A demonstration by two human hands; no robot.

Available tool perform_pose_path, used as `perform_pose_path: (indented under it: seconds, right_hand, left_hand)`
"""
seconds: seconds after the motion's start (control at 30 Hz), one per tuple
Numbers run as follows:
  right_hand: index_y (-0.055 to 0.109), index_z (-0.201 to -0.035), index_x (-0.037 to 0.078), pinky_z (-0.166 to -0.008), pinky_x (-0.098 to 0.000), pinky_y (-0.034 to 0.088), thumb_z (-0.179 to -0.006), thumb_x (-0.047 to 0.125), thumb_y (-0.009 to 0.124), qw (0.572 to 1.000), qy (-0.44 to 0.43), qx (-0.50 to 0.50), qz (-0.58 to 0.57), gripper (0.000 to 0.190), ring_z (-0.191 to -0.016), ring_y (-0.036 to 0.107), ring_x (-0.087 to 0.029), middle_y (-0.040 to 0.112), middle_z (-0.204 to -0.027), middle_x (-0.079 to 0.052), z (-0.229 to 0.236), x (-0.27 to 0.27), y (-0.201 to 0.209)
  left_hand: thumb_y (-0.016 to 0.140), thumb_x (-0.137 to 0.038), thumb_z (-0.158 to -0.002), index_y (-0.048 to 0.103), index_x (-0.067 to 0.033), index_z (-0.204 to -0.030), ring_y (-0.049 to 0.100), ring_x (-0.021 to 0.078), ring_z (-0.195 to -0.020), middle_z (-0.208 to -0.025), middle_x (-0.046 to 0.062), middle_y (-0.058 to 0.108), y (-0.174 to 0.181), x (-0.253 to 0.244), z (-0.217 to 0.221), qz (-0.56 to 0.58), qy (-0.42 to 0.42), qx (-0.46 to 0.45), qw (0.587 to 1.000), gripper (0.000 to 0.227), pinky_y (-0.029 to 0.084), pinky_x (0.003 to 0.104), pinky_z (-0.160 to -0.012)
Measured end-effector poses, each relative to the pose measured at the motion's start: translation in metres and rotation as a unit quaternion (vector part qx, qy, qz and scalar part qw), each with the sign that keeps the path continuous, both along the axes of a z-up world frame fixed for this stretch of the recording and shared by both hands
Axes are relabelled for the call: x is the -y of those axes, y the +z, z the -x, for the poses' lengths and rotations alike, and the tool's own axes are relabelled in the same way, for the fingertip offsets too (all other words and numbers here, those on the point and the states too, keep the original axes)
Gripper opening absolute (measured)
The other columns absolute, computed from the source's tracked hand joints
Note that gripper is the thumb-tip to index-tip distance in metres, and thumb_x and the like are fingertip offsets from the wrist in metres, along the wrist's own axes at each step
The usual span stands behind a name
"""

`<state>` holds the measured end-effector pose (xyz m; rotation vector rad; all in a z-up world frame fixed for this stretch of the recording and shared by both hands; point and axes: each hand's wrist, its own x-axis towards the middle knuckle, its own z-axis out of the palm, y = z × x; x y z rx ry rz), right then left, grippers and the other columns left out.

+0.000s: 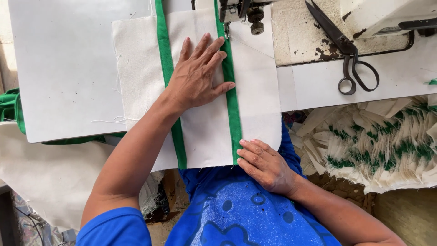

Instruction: Sewing green fabric straps onto white tote bags using an industrial sewing machine.

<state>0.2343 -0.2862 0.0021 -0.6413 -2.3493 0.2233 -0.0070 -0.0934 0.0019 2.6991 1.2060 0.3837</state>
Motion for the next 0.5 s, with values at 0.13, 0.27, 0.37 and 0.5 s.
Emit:
perform_pose_path:
  seconds: [0.13, 0.27, 0.37, 0.5]
  right_hand:
    - [0.068, -0.113, -0.004, -0.106, -0.0574, 0.052, -0.102, -0.003, 0.056, 1.0, 0.007, 0.003, 0.018, 0.016, -0.12, 0.067, -0.045, 0.071, -0.12, -0.024, -0.0023, 0.0037, -0.0075]
    - [0.067, -0.112, -0.004, -0.107, -0.057, 0.051, -0.102, -0.003, 0.056, 1.0, 0.012, 0.011, 0.018, 0.015, -0.12, 0.067, -0.044, 0.071, -0.12, -0.024, -0.0033, 0.0019, -0.0063]
    - [0.069, -0.11, -0.003, -0.107, -0.0561, 0.05, -0.102, -0.003, 0.058, 1.0, 0.011, 0.009, 0.024, 0.013, -0.119, 0.068, -0.044, 0.072, -0.119, -0.024, -0.0024, -0.0005, -0.0055]
    - [0.068, -0.111, -0.003, -0.107, -0.0553, 0.051, -0.102, -0.003, 0.058, 1.0, 0.015, 0.006, 0.026, 0.014, -0.118, 0.068, -0.044, 0.072, -0.118, -0.023, -0.0021, -0.0032, -0.0045]
  left_hand:
    - [0.05, -0.07, -0.103, 0.057, -0.0044, -0.14, 0.017, 0.0359, -0.156, -0.167, 0.012, 0.035, -0.0021, 0.0002, 0.0033, -0.012, -0.008, -0.002, 1.0, 0.075, 0.006, 0.061, -0.123]
    - [0.042, -0.074, -0.104, 0.059, -0.0025, -0.144, 0.011, 0.0408, -0.156, -0.169, 0.011, 0.03, -0.0036, -0.0012, 0.0036, -0.015, -0.007, -0.013, 1.0, 0.083, 0.005, 0.063, -0.123]
    - [0.044, -0.074, -0.104, 0.061, -0.003, -0.136, 0.016, 0.0427, -0.155, -0.167, 0.012, 0.036, -0.0013, -0.0022, 0.0047, -0.031, -0.011, -0.009, 0.999, 0.08, 0.007, 0.07, -0.118]
    - [0.048, -0.074, -0.102, 0.062, -0.004, -0.133, 0.021, 0.0457, -0.152, -0.164, 0.011, 0.037, 0.0037, -0.0041, 0.0031, -0.034, -0.006, -0.021, 0.999, 0.078, 0.013, 0.08, -0.11]
